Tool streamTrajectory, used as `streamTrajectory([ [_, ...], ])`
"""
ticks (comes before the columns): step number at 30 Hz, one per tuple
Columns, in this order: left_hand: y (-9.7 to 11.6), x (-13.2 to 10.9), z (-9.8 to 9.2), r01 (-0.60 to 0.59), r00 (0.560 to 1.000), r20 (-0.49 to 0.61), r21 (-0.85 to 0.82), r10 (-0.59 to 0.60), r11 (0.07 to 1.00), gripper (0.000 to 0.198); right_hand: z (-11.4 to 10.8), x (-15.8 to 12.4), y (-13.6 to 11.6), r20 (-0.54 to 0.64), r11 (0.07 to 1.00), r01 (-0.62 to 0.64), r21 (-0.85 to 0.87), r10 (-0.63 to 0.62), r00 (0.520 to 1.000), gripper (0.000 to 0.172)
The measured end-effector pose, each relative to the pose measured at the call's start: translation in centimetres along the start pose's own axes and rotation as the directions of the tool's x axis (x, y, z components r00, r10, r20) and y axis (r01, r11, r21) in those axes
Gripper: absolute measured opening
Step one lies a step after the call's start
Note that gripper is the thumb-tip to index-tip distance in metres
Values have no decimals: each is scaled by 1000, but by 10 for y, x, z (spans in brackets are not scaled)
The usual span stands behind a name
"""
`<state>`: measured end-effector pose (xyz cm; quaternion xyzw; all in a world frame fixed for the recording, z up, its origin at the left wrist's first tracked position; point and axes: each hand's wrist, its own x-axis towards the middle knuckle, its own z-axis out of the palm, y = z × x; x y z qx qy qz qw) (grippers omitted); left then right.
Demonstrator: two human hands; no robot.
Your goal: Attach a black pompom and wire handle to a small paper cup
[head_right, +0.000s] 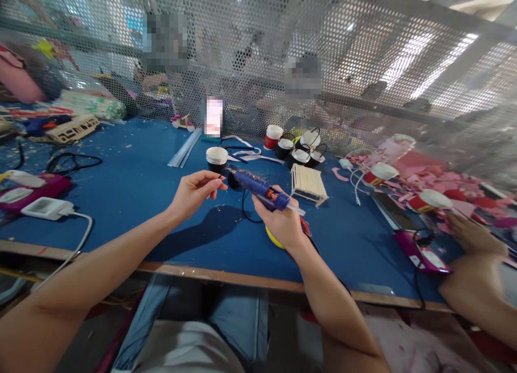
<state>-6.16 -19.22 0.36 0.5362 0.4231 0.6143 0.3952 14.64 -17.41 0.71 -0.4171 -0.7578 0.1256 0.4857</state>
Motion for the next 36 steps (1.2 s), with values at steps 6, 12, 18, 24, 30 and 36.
streamTrajectory([
  [6, -3, 3, -3, 139, 990, 51, -199, -132, 970, 26, -5, -2, 6, -7, 998, -44, 42, 44, 999, 15],
  [12, -2, 1, -2, 170, 984, 95, -220, -152, 961, 27, -5, -4, 12, 21, 999, -7, 45, 6, 1000, 13],
  [18, -2, 0, -1, 170, 984, 93, -210, -153, 963, 23, -5, -2, 6, 41, 999, 6, 52, -8, 999, 8],
  [24, -2, 0, -1, 144, 988, 74, -184, -132, 972, 21, -4, 0, 4, 3, 1000, 9, 25, -9, 1000, 16],
  [30, -3, 0, -1, 80, 996, 40, -105, -76, 991, 20, -2, 2, 2, 23, 998, 45, -36, -44, 999, 16],
  [36, -4, 0, -1, 59, 998, 34, -100, -55, 993, 19, -4, 2, 0, 77, 998, 53, -22, -51, 996, 14],
])
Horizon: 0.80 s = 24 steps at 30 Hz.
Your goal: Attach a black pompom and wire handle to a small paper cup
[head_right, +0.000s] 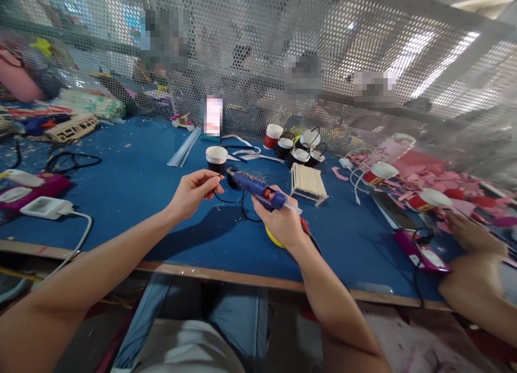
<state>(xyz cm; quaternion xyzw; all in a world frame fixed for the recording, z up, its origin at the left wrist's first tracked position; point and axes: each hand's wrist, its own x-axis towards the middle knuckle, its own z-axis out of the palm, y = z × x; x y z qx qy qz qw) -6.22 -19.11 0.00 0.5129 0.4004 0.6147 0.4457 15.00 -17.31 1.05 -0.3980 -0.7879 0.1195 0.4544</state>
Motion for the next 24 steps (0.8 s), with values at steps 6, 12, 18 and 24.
streamTrajectory([
  [6, 1, -1, 1, 4, 1000, -5, 6, -4, 1000, 19, 0, 0, -3, -25, 1000, -13, -4, 13, 1000, 17],
  [12, 2, 0, 1, 21, 1000, 0, -4, -21, 1000, 20, -4, 2, -3, -12, 998, 0, -60, 0, 1000, 21],
  [18, 1, 3, -1, 125, 992, -1, -119, -126, 985, 18, -5, -1, -4, -20, 986, -134, 99, 137, 990, 18],
  [24, 1, 6, -4, 322, 943, 27, -323, -331, 890, 12, -5, -4, -13, 12, 965, -168, 203, 169, 986, 16],
])
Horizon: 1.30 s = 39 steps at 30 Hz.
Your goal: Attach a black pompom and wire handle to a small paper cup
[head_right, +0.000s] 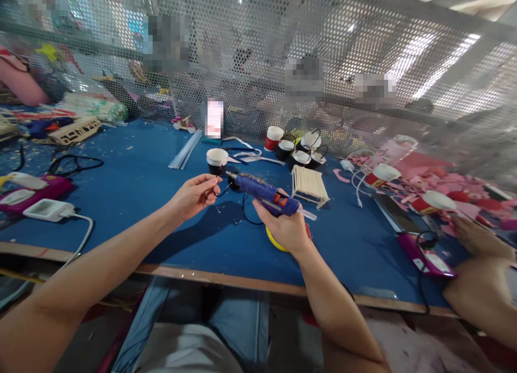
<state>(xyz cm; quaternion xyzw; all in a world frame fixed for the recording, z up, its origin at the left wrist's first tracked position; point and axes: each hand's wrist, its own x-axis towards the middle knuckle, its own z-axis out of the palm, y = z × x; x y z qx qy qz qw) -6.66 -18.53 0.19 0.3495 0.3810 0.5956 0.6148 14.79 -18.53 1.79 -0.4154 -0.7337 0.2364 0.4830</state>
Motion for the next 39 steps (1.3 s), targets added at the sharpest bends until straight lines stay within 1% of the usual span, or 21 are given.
streamTrajectory([
  [3, 3, 0, 0, 82, 996, -27, -78, -84, 994, 6, 1, 0, 0, -4, 996, 63, -63, -63, 998, 14],
  [6, 4, 1, 0, 121, 992, -27, -143, -126, 982, 2, 0, 1, 3, -4, 990, 103, -96, -104, 995, 15],
  [8, 4, 1, 0, 133, 990, -23, -169, -139, 977, 4, -1, 1, 4, 0, 989, 116, -95, -116, 993, 14],
  [14, 4, 2, 0, 138, 989, -30, -179, -146, 974, 7, -1, 1, 4, 14, 991, 100, -93, -99, 995, 17],
  [17, 4, 2, -1, 133, 990, -21, -173, -138, 976, 6, 0, 1, 4, 6, 986, 122, -115, -122, 993, 16],
  [24, 4, 3, -1, 132, 990, -32, -152, -138, 980, 5, 1, 1, 8, -39, 988, 110, -104, -115, 993, 17],
  [29, 4, 3, -1, 133, 990, -28, -157, -139, 979, 4, 1, 0, 10, -19, 990, 93, -104, -96, 995, 18],
  [33, 4, 2, -1, 132, 989, -44, -150, -140, 980, 5, 0, -1, 11, -7, 984, 110, -142, -112, 994, 18],
  [39, 3, 2, -1, 136, 989, -28, -148, -142, 980, 5, 0, 2, 11, -43, 981, 139, -134, -146, 988, 15],
])
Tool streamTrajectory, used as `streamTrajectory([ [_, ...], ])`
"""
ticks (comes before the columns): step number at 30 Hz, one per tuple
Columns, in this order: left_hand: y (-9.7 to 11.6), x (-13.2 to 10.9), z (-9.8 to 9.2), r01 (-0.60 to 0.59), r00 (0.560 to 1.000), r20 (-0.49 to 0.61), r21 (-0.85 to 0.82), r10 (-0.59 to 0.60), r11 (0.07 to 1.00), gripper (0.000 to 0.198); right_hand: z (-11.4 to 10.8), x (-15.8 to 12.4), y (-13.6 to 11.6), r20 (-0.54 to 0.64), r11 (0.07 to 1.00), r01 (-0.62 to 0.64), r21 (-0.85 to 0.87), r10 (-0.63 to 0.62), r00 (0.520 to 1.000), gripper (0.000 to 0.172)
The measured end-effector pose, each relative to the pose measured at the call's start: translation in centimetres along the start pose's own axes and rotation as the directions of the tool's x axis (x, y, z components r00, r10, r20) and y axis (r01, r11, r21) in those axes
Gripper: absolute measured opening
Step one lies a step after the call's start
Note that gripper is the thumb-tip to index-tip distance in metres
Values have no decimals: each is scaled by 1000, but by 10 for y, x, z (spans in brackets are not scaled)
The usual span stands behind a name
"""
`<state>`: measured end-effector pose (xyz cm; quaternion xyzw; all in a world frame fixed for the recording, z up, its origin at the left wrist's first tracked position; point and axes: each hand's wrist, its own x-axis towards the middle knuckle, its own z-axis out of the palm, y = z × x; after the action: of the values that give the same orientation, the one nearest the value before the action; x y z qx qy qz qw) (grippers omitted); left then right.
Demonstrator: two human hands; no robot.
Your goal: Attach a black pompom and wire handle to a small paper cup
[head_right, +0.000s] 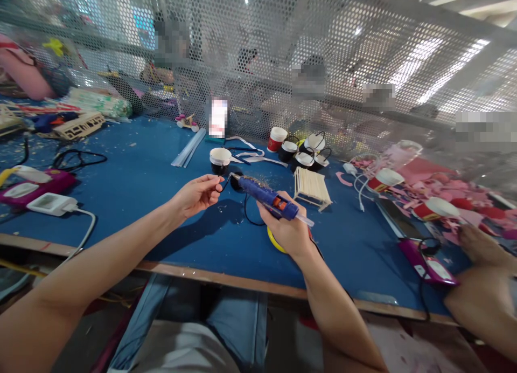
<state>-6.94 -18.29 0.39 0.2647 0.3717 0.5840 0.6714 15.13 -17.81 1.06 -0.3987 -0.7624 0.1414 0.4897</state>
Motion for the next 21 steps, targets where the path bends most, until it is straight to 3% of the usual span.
streamTrajectory([
  [11, 2, 0, 0, 5, 1000, -3, -24, -5, 1000, 7, -1, -3, 0, 54, 999, 14, -45, -11, 999, 15],
  [21, 1, 1, -1, 18, 1000, 10, -35, -18, 999, 7, 0, -2, 2, 30, 1000, 3, -2, -3, 1000, 13],
])
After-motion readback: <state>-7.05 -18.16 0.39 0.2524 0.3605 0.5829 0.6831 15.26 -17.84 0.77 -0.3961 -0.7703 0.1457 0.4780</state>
